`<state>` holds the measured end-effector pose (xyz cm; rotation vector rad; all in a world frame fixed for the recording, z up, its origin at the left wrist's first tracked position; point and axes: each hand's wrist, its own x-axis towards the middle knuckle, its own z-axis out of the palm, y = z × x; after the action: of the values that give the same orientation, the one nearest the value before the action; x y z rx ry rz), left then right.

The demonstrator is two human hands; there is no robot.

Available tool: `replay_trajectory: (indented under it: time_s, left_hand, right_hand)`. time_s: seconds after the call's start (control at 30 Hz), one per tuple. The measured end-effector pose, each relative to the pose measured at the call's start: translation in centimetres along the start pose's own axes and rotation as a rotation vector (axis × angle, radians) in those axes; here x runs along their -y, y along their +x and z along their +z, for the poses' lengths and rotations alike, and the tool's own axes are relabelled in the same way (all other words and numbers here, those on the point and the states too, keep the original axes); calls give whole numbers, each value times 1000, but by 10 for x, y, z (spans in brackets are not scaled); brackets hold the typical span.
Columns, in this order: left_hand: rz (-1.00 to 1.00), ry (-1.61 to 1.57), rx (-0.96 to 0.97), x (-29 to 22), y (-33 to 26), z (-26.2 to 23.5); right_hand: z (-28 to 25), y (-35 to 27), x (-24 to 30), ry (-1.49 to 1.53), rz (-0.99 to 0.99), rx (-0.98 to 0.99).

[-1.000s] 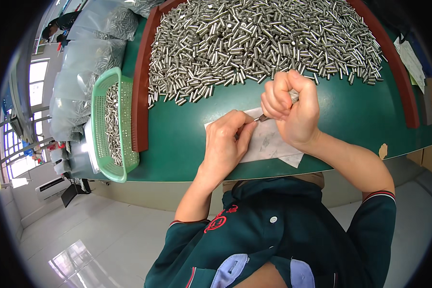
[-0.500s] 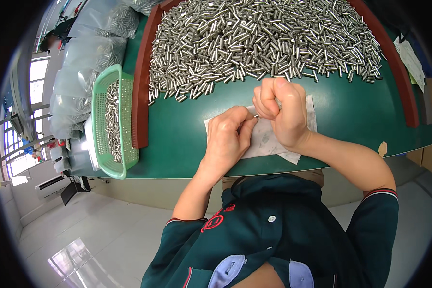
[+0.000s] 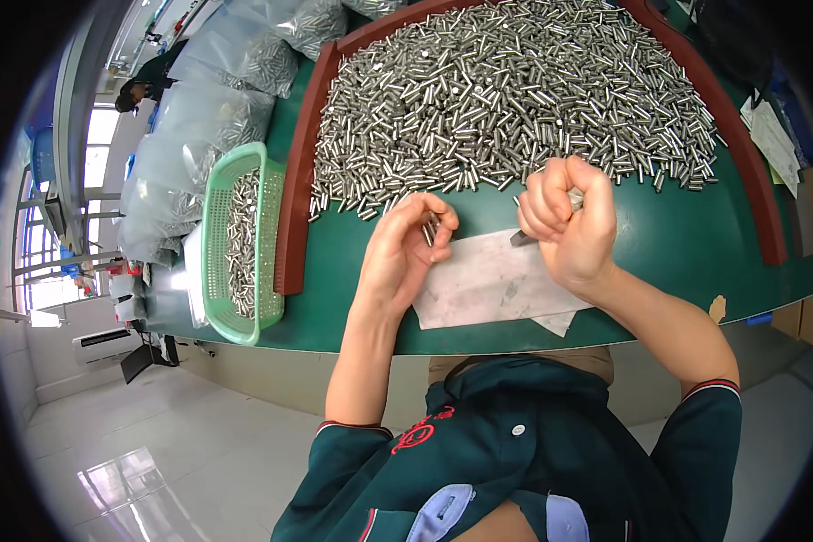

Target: The recorder is inspecting and assembling small metal pins using a manual tool at a workshop bench.

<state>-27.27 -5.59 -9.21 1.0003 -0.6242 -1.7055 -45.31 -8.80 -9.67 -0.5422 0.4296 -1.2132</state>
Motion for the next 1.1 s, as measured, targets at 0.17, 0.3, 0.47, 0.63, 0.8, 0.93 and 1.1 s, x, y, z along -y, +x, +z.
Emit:
replay_trajectory:
  time_s: [0.17,0.3,0.47,0.63,0.8,0.93,1.1]
  left_hand:
    - [388,1083,-259,-1,27,5]
    - [504,1449,-358,9,36,10]
    - [558,1410,-294,14,35,10]
    - [551,1302,-215,17,22,9]
    - [516,1287,-210,17,11,11]
    - [403,1244,-176,18,1,17]
    - [312,1383,-76,23,-11,25]
  right_hand:
    - [0,0,-3,7,25,19]
    - [-2,0,-3,-12,39,13]
    - [-3,1,-3,-40,23,8]
    - [-3,1,-3,-29,11,3]
    - [-1,0,-3,-37,4,2]
    - [-4,1,-3,-23,-15,6]
    - [-2,1,-2,-81,33,47]
